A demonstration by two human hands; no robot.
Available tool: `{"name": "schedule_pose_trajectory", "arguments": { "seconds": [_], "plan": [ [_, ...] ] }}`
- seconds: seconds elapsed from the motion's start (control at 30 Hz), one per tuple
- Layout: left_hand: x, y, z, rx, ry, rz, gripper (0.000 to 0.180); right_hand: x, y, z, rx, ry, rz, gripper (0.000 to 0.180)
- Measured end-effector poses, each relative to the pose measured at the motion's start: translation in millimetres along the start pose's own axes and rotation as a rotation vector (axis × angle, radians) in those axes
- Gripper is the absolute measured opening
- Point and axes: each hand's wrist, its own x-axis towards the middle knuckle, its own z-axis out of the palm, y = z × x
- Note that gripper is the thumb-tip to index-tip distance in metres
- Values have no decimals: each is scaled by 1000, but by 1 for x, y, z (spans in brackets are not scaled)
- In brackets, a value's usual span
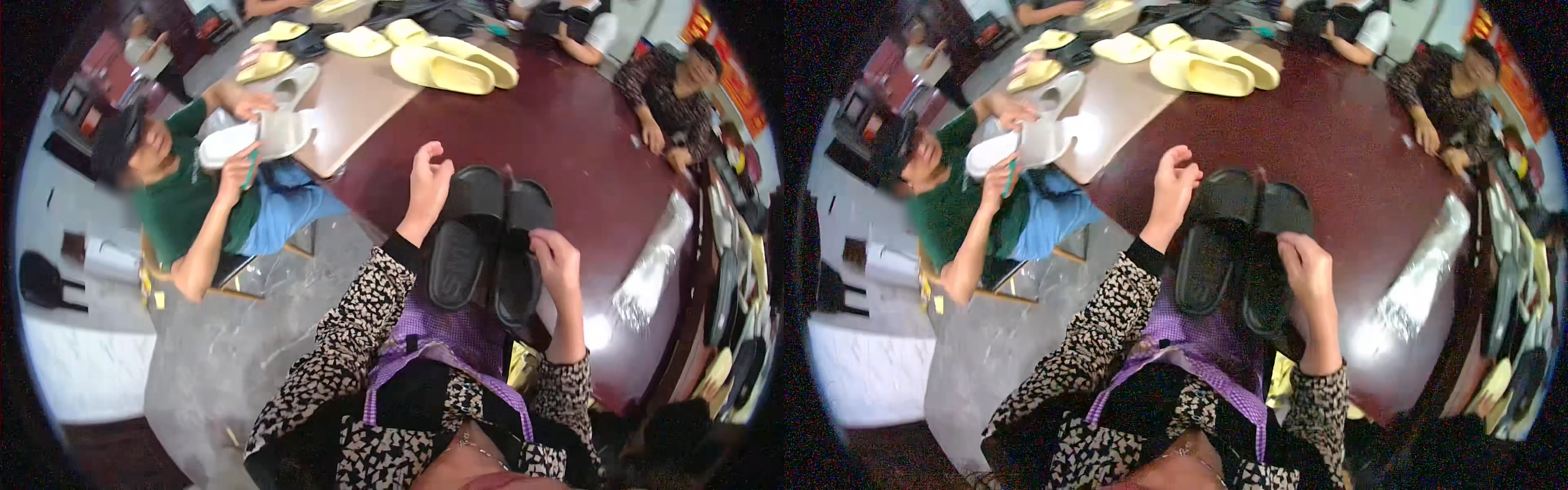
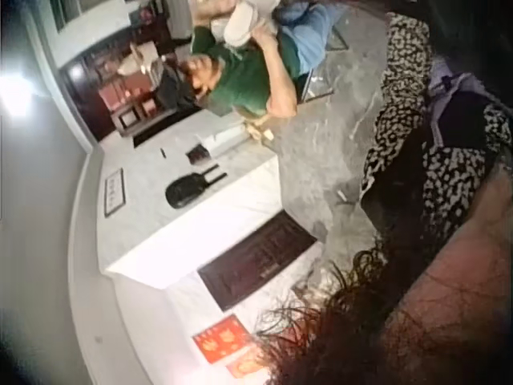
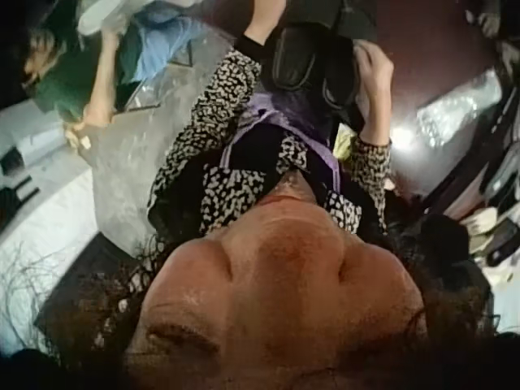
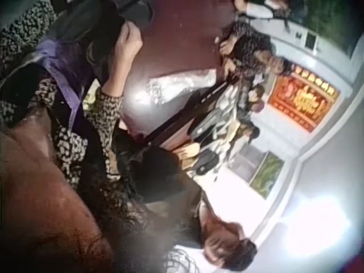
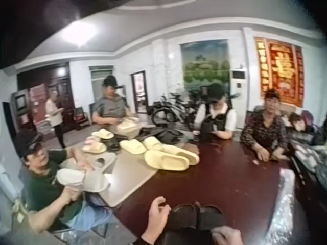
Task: The person pairs slippers together by looping and securing plastic fastener ties through each pair by hand, repeatedly attaching slippers of different colors at a work table.
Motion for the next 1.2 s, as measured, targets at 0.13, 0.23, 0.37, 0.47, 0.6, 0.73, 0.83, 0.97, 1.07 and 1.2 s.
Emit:
{"name": "schedule_pose_trajectory", "arguments": {
  "seconds": [0.13,0.23,0.37,0.47,0.6,0.73,0.83,0.97,1.07,1.2],
  "plan": [
    [-31,-19,-14,8,-70,-87,30,-1,-3,7,-196,22,-134,20],
    [-54,-16,-19,231,-102,97,25,17,-26,21,-278,-215,206,33],
    [-53,-11,-27,221,-129,14,22,39,-22,47,-408,-242,238,54],
    [-54,-12,-24,239,-114,46,19,34,-3,59,-418,-73,219,38],
    [-56,-22,-32,-12,-175,-100,23,17,3,33,-454,-45,238,32],
    [-53,-14,-29,-49,-214,-130,22,15,1,-33,-617,-116,309,29],
    [-56,-18,-24,-59,-216,-159,21,17,3,-113,-895,-52,350,24],
    [-53,-17,-31,-29,-189,-167,19,43,8,-290,-1550,139,460,16],
    [-52,-17,-22,-35,-220,-124,19,20,-12,-424,-1157,623,225,23],
    [-49,-15,-23,-37,-204,-121,20,-7,-51,-368,-743,889,281,21]
  ]
}}
